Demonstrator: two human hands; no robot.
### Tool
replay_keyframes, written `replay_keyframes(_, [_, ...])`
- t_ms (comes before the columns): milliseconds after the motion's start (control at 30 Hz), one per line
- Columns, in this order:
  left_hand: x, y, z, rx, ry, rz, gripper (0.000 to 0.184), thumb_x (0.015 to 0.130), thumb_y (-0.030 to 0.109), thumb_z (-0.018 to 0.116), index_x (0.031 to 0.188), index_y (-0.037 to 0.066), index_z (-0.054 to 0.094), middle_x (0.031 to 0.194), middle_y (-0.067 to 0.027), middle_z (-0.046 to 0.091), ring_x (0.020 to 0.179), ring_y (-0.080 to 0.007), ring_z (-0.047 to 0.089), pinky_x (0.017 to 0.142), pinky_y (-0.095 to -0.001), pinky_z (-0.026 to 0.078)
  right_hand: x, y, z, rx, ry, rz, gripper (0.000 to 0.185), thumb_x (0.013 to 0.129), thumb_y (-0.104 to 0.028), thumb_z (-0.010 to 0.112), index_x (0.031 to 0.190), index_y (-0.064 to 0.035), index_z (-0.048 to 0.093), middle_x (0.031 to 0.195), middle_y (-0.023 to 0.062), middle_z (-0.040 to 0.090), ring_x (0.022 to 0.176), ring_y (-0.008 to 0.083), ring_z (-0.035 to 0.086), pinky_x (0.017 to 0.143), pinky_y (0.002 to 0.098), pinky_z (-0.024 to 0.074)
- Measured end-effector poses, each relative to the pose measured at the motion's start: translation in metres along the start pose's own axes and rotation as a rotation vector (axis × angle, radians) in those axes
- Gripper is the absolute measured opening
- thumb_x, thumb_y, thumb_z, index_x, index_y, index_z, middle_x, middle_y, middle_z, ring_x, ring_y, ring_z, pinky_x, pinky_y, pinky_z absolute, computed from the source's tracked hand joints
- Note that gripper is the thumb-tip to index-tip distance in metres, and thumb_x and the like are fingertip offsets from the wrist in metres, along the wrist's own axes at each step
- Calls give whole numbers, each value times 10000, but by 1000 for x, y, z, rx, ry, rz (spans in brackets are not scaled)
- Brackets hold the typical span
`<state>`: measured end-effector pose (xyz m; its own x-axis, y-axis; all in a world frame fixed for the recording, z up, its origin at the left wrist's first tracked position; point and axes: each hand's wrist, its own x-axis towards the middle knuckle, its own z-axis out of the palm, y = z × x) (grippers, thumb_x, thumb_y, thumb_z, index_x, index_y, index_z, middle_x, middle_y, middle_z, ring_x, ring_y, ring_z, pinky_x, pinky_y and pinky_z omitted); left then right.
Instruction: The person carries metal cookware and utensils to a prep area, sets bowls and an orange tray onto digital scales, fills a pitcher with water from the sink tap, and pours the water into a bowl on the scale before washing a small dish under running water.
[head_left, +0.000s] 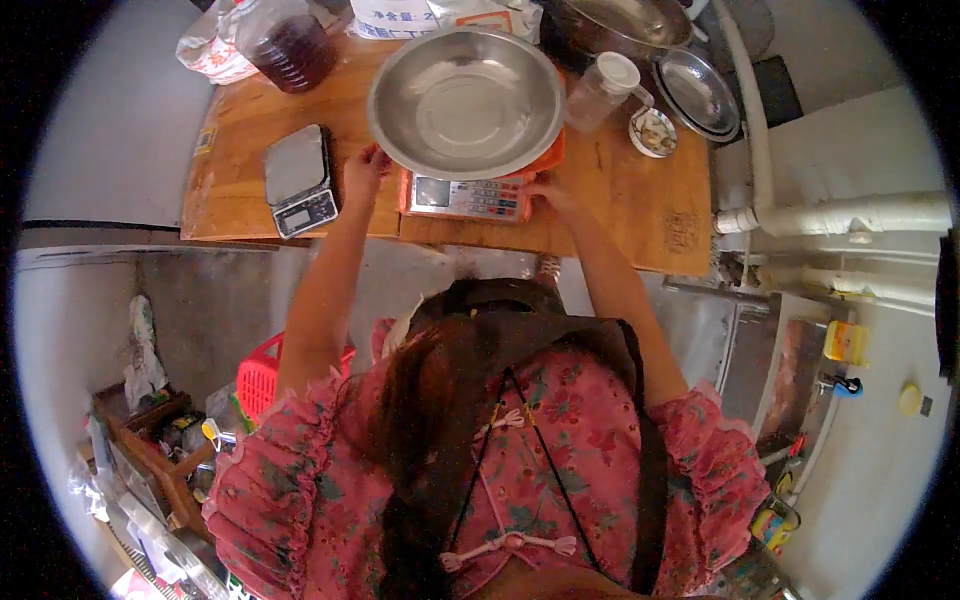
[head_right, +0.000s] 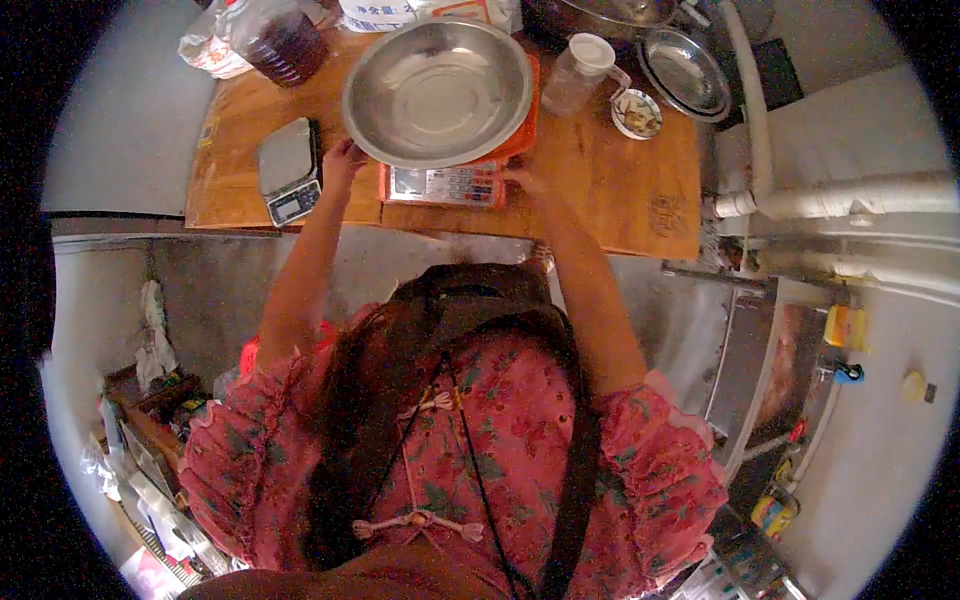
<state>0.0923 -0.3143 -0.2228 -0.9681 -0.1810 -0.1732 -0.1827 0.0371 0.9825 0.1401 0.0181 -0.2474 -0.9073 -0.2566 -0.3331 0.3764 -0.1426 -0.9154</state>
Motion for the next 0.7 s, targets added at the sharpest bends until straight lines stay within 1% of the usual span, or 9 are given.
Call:
replay_keyframes(167, [2, 0, 0, 112, 15, 35, 253, 799, 225, 532, 850, -17, 587, 666, -37, 585, 558, -85, 538, 487, -221, 441, -7, -10, 8, -100, 10, -126, 622, 642, -94, 666, 1177, -35, 354, 1100, 84, 469, 990, 191, 469, 834, 297, 395])
replay_keyframes(233, [-3, 8, 4, 89, 38, 10, 245, 795, 214, 539, 835, -23, 586, 656, -41, 583, 553, -86, 537, 490, -222, 443, 3, 7, 13, -152, 63, -285, 644, 638, -84, 672, 1186, -34, 336, 1128, 92, 443, 1020, 195, 448, 847, 309, 392])
replay_keyframes(267, [-4, 12, 5, 80, 49, -2, 241, 793, 208, 542, 828, -26, 586, 651, -43, 583, 551, -86, 536, 492, -222, 443, 6, 15, 14, -183, 99, -312, 650, 639, -77, 671, 1189, -34, 328, 1137, 94, 435, 1028, 196, 442, 850, 312, 391])
replay_keyframes(300, [-1, 9, 3, 92, 11, -7, 214, 795, 181, 534, 854, -20, 578, 680, -43, 583, 568, -91, 537, 497, -217, 431, 6, 16, 20, -214, 135, -337, 655, 639, -70, 670, 1192, -35, 320, 1146, 96, 427, 1035, 197, 437, 854, 315, 390])
replay_keyframes(367, [8, 2, -2, 115, -66, -15, 179, 798, 128, 519, 907, -7, 562, 739, -43, 584, 603, -102, 539, 508, -206, 405, 2, 14, 25, -291, 223, -284, 654, 645, -53, 663, 1194, -40, 308, 1153, 93, 419, 1036, 198, 437, 854, 317, 391])
replay_keyframes(467, [10, 0, -4, 94, -66, 37, 212, 777, 172, 556, 773, -37, 588, 634, -52, 579, 545, -95, 539, 486, -217, 428, 8, 20, 20, -300, 195, -294, 630, 638, -26, 661, 1172, -36, 327, 1135, 101, 428, 1001, 206, 465, 808, 314, 428])
replay_keyframes(567, [3, 8, -1, 0, -67, -4, 210, 776, 166, 553, 759, -39, 592, 625, -54, 576, 543, -90, 537, 487, -213, 427, 9, 19, 18, -131, 123, -326, 609, 633, -22, 664, 1152, -33, 347, 1088, 108, 460, 943, 209, 503, 759, 311, 462])
replay_keyframes(667, [-1, 11, -4, 122, -85, -46, 207, 780, 162, 548, 788, -40, 591, 649, -59, 582, 552, -86, 539, 487, -205, 438, 26, 34, -3, -244, 122, -329, 602, 621, -24, 674, 1133, -32, 356, 1039, 108, 490, 901, 210, 526, 733, 313, 479])
replay_keyframes(700, [-5, 14, -3, 108, -83, -54, 203, 783, 160, 546, 795, -38, 587, 660, -59, 583, 556, -87, 541, 490, -204, 442, 27, 34, -5, -273, 128, -316, 601, 618, -23, 677, 1128, -31, 359, 1026, 107, 499, 893, 211, 531, 731, 314, 482])
